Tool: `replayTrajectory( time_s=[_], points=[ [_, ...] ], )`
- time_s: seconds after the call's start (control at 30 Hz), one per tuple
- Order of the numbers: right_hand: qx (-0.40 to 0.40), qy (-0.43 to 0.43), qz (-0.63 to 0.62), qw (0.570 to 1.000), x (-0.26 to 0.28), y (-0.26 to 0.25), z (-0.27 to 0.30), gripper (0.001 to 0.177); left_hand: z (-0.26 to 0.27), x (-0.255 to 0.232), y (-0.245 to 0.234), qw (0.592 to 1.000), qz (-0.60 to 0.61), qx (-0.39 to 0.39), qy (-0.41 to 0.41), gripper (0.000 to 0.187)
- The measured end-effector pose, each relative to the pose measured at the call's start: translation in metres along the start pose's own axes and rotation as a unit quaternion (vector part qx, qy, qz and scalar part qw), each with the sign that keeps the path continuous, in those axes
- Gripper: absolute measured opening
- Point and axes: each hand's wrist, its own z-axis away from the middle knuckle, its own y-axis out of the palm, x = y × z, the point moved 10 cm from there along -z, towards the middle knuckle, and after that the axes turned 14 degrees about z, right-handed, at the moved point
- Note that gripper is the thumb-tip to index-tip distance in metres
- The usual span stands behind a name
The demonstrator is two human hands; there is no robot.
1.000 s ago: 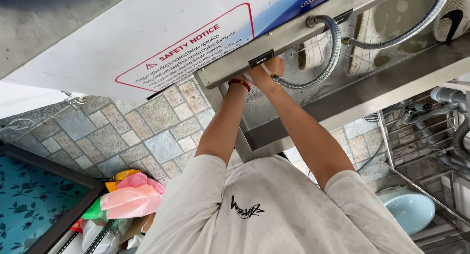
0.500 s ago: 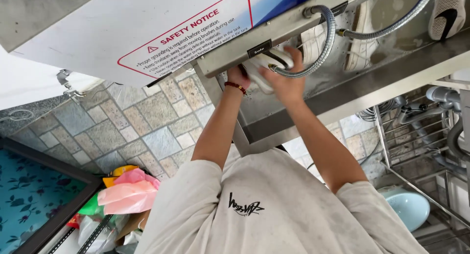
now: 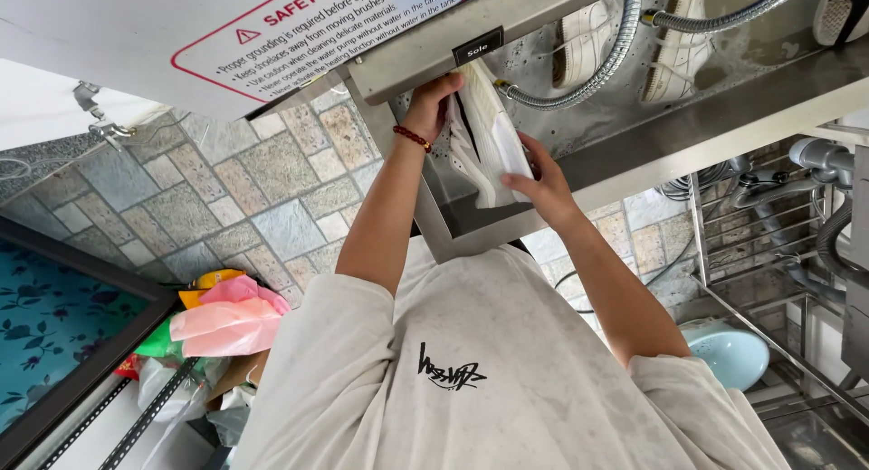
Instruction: The recorder is washing shoes using a multi-functional shoe washing machine and a hand brush.
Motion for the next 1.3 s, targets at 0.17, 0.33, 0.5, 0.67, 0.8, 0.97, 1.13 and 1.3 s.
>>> replayTrajectory(
  time_s=[0.17, 0.33, 0.5, 0.67, 0.8, 0.97, 1.13, 1.3],
  points=[
    [0.017, -0.045, -0.096, 0.994, -0.022, 0.003, -0.009, 0.085, 0.014, -0.021, 0.032, 0.996, -0.072, 0.029, 0.051, 0.056],
    [0.023, 0.044, -0.208, 0.977, -0.049, 0.005, -0.018, 0.083, 0.009, -0.015, 0.043, 0.992, -0.127, -0.006, 0.005, 0.043],
    [0.024, 0.056, -0.242, 0.968, -0.073, 0.003, -0.029, 0.076, 0.005, -0.025, 0.060, 0.991, -0.126, 0.023, 0.030, 0.043],
    [0.024, 0.043, -0.249, 0.967, -0.053, 0.001, -0.029, 0.074, -0.017, -0.028, 0.035, 0.982, -0.171, 0.000, 0.081, 0.048],
    [-0.004, 0.072, -0.180, 0.981, -0.038, 0.004, -0.030, 0.074, -0.047, -0.024, -0.026, 0.973, -0.178, -0.060, 0.133, 0.055],
    [-0.016, 0.065, -0.114, 0.991, -0.033, 0.007, -0.025, 0.071, -0.047, -0.026, -0.036, 0.968, -0.184, -0.003, 0.170, 0.056],
    [-0.018, -0.040, -0.127, 0.991, -0.012, -0.003, -0.015, 0.078, -0.043, 0.001, -0.049, 0.988, 0.124, -0.024, 0.086, 0.037],
    [-0.020, -0.020, -0.114, 0.993, -0.020, -0.018, -0.010, 0.082, -0.030, 0.004, -0.032, 0.989, 0.103, 0.021, 0.108, 0.032]
  ],
)
